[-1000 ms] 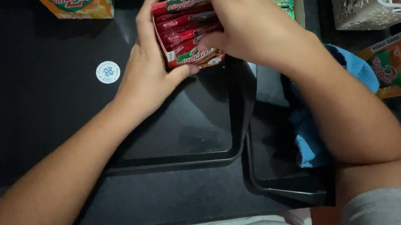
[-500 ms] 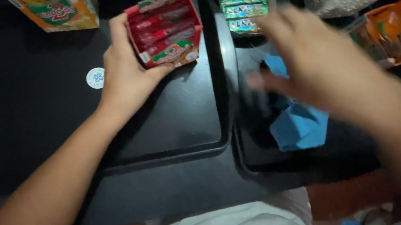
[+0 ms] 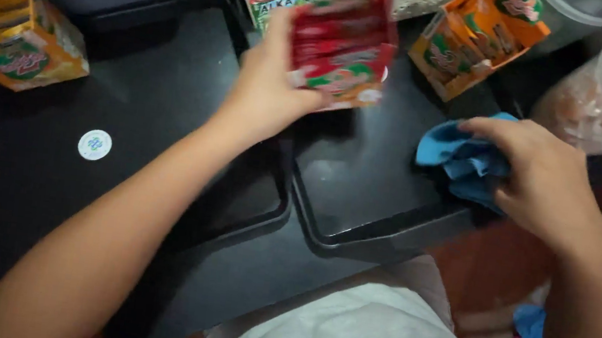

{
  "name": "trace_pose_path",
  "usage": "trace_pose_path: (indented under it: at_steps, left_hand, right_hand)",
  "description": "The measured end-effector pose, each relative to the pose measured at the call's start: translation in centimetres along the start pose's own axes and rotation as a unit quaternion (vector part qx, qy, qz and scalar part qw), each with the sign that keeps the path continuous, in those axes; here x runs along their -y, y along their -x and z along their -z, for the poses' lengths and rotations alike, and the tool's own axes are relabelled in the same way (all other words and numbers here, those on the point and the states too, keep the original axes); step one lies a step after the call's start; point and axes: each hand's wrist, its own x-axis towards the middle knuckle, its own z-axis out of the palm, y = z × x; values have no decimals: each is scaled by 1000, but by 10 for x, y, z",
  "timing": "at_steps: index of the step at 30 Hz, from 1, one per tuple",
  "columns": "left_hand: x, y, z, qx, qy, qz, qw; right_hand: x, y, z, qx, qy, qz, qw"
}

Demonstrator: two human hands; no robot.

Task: Wiping individual drink packets with a cloth and organizing them into cardboard display boxes on a tray.

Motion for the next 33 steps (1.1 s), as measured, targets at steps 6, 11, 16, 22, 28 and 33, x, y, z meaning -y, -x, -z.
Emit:
trace_pose_path:
  at_steps: [6, 11, 16, 22, 28, 33]
  left_hand:
    - [8, -55, -59, 188, 13, -96, 977]
    - [10, -59, -70, 150, 12, -89, 985]
    - [21, -60, -83, 116, 6, -82, 990]
    - [17, -56, -91, 54, -80, -69, 993]
    - [-9, -8, -21, -19, -185, -110, 976]
    - [31, 49, 87, -237, -214, -205, 925]
  right_hand:
    - [-30, -14, -19, -24, 83, 32, 996]
    - [0, -37, 10, 65, 83, -62, 992]
    - [-1, -55, 11, 96, 70, -104, 987]
    - [4, -38, -12, 37, 100, -124, 987]
    - [17, -1, -16, -29, 18, -38, 999]
    - [35, -2, -28, -91, -54, 109, 988]
